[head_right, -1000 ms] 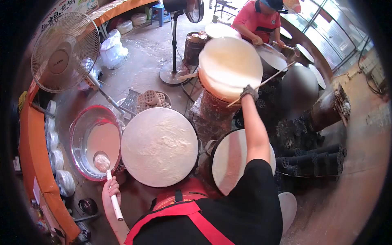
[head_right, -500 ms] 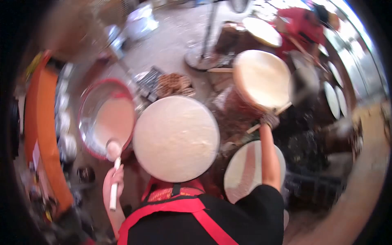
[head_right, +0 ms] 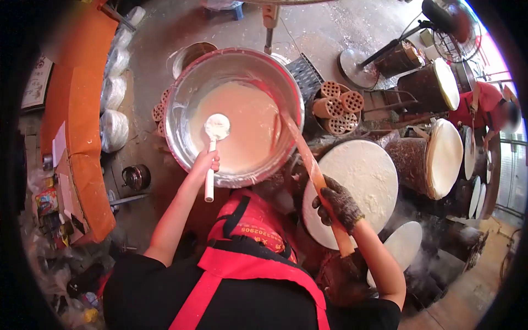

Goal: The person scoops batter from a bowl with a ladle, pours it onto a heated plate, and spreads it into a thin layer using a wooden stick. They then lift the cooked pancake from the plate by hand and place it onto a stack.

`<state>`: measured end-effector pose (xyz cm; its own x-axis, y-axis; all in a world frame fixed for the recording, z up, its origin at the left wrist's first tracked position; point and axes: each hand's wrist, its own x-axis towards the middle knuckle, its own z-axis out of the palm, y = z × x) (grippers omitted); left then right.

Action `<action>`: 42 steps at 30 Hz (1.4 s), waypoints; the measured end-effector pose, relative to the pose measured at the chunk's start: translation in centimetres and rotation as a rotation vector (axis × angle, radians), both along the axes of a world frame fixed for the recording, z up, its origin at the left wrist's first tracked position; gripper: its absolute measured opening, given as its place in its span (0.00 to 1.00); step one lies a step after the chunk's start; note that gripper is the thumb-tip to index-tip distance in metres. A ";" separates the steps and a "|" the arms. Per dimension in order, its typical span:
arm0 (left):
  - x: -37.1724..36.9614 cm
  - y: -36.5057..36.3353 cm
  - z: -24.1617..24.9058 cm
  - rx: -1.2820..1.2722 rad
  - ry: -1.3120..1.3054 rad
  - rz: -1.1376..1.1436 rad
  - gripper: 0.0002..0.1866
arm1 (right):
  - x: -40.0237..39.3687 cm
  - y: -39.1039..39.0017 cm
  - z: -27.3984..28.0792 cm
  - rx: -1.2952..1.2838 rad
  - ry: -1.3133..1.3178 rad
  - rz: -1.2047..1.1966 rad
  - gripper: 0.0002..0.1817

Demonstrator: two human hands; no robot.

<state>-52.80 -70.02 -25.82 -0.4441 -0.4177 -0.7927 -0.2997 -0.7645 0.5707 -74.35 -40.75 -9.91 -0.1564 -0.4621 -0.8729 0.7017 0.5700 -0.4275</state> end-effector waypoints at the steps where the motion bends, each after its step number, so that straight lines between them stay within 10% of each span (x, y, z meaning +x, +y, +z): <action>1: -0.6 -2.0 -0.3 -0.025 -0.018 -0.032 0.05 | -0.2 -1.7 -1.2 0.031 0.046 0.017 0.24; 9: 0.6 -8.9 -5.8 0.174 -0.007 0.322 0.06 | -8.5 -12.5 -12.2 -0.164 0.618 0.614 0.23; 14: 1.5 -9.0 -11.1 0.266 -0.047 0.681 0.02 | -8.6 -22.9 -7.3 -0.155 0.295 0.559 0.22; 18: 0.9 -11.1 -13.2 0.219 0.087 0.438 0.07 | -7.9 -27.1 -8.5 -0.053 0.332 0.979 0.21; 23: 0.1 -10.7 -11.8 -0.035 -0.133 0.144 0.03 | -3.5 -20.3 -11.1 -0.567 1.055 1.216 0.25; 25: -1.1 -10.2 -10.2 -0.143 -0.220 0.015 0.07 | -0.4 -15.5 -8.2 -0.132 0.801 1.126 0.24; 26: -1.3 -8.5 -6.9 -0.250 -0.259 -0.029 0.10 | 1.3 -11.7 -9.1 -0.562 1.143 0.871 0.25; 27: -1.1 -6.2 -2.2 -0.356 -0.297 -0.073 0.13 | 3.4 -10.8 -3.5 0.012 0.569 0.863 0.25; 29: -1.1 -3.4 4.1 -0.391 -0.279 -0.299 0.17 | 7.7 -3.3 -2.2 0.021 0.619 0.655 0.25; 32: -1.3 0.1 4.3 -0.624 -0.141 -0.546 0.18 | 14.7 5.6 -3.2 -0.069 0.939 0.433 0.25; 33: -2.2 0.3 3.9 -0.712 -0.074 -0.619 0.19 | 15.6 3.1 0.8 0.108 0.579 0.226 0.25; 37: -8.3 -1.5 -3.4 -1.181 0.179 -0.850 0.15 | 17.4 2.6 -4.3 0.096 0.757 0.123 0.26; 42: -15.8 -7.4 -7.2 -1.753 -0.332 -1.149 0.07 | 15.5 -1.9 -8.3 0.073 0.264 -0.347 0.23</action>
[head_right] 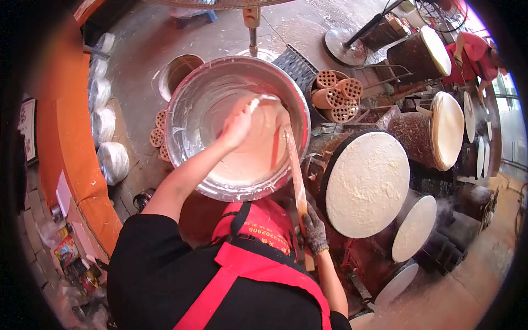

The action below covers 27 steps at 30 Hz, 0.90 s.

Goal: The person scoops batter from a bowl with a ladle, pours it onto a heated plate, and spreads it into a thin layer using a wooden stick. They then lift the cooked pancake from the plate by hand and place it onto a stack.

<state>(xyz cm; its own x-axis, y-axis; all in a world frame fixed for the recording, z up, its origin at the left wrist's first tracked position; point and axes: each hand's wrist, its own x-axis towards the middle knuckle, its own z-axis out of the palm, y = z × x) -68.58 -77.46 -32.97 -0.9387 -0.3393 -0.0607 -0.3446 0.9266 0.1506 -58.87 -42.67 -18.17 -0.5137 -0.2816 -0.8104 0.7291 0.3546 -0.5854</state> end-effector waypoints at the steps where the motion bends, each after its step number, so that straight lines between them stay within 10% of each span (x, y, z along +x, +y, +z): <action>1: -0.6 -1.6 -1.9 -0.001 0.024 0.045 0.09 | -0.3 -0.3 -1.4 0.004 -0.027 -0.042 0.23; 6: -0.5 -2.9 -9.8 -0.074 -0.233 0.134 0.18 | -2.5 -4.2 -5.3 0.074 -0.093 -0.005 0.22; 9: -0.8 -0.4 -10.1 0.786 -0.116 0.490 0.23 | -3.1 -5.2 -6.1 0.015 -0.068 0.050 0.22; 16: 2.5 5.4 -3.0 2.032 -0.007 0.849 0.09 | -1.7 -1.6 -5.9 0.154 0.237 0.379 0.24; 27: 8.5 9.6 15.3 2.716 0.777 0.718 0.04 | -1.7 2.7 -1.3 -0.100 0.593 0.645 0.25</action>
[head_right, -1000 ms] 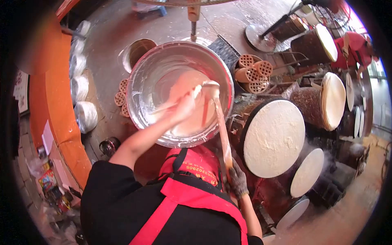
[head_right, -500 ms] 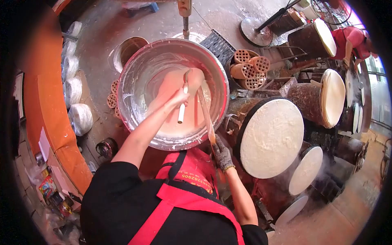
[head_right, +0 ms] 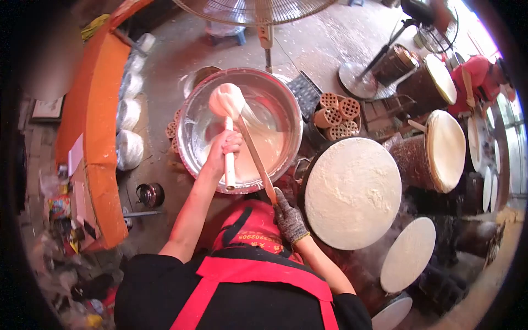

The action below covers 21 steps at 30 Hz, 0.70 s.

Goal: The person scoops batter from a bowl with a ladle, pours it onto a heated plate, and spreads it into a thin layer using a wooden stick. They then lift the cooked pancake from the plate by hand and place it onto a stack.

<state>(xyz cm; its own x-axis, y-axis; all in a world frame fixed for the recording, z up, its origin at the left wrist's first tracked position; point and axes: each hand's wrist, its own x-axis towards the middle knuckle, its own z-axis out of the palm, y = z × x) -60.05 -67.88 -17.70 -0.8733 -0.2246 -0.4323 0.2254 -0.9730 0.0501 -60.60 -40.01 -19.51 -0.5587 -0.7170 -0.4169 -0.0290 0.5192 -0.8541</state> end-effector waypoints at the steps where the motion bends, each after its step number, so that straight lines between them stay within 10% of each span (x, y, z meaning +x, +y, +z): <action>1: 0.6 0.5 2.1 -0.098 0.013 0.024 0.05 | -0.2 0.1 0.9 -0.034 0.006 0.025 0.25; 13: 6.7 -1.5 27.8 -0.893 0.004 0.059 0.08 | -2.3 -5.2 11.2 -0.562 0.596 -0.066 0.29; 15: 7.1 -0.8 25.3 -0.979 -0.284 0.106 0.10 | 0.8 -8.0 11.5 -0.414 1.032 -0.175 0.30; 21: 11.6 -3.3 12.9 -0.045 -0.107 -0.210 0.05 | 8.6 -4.2 0.3 0.192 1.065 0.161 0.37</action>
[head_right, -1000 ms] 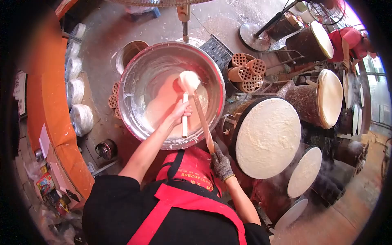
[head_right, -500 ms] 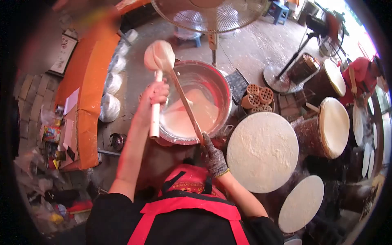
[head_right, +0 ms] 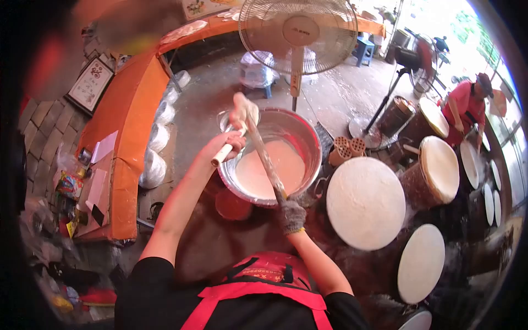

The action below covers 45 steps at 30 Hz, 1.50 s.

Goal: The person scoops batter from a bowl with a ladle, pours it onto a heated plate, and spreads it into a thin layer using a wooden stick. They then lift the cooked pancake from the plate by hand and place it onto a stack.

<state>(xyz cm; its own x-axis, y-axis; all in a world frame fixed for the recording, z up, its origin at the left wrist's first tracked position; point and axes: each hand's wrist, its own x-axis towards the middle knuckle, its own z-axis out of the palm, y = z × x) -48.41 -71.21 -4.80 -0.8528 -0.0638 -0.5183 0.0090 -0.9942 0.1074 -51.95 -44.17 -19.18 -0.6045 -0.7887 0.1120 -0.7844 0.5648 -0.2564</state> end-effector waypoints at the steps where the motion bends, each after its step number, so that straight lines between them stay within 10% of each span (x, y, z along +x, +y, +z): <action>1: 1.2 -0.5 -1.7 0.069 -0.012 -0.010 0.05 | 1.4 1.9 -1.3 0.077 0.079 -0.020 0.37; 5: 5.1 -0.2 -1.0 0.222 -0.032 -0.040 0.06 | 5.6 10.5 -2.7 0.048 0.120 0.005 0.31; 9: 7.9 3.5 -0.7 -1.028 -0.213 -0.116 0.06 | 8.6 18.0 0.5 -0.049 0.093 -0.051 0.36; 11: 8.9 6.8 -1.0 -1.042 -0.283 -0.172 0.05 | 11.9 22.0 -1.2 -0.028 0.027 -0.212 0.40; 12: 8.4 6.4 -2.4 -1.026 -0.312 -0.288 0.05 | 13.2 21.7 -0.1 -0.222 0.025 -0.231 0.41; 15: 6.7 4.2 -4.4 0.252 -0.300 -0.478 0.05 | 15.9 19.9 2.2 -0.533 -0.112 -0.451 0.36; 26: 0.9 26.8 3.5 -0.209 -0.441 -1.283 0.05 | 32.7 37.6 -5.0 -0.695 -0.300 -1.401 0.21; 33: -2.2 54.6 6.7 0.198 -0.342 -1.681 0.15 | 37.7 48.8 -0.4 -1.493 -0.479 -1.743 0.22; 37: -3.7 73.5 5.9 -0.510 0.257 -1.955 0.06 | 36.0 59.9 3.6 -1.118 -0.186 -1.474 0.19; 40: 1.2 85.0 6.9 -1.430 1.058 -1.618 0.06 | 32.3 67.6 7.7 -0.533 0.364 -1.391 0.22; 43: 3.0 93.8 4.4 -1.972 1.555 -1.158 0.10 | 31.4 72.5 12.1 -0.183 0.000 -1.694 0.24; 45: 4.7 96.8 3.1 -1.979 1.727 -1.030 0.10 | 31.8 74.6 11.6 -0.384 -0.024 -1.835 0.23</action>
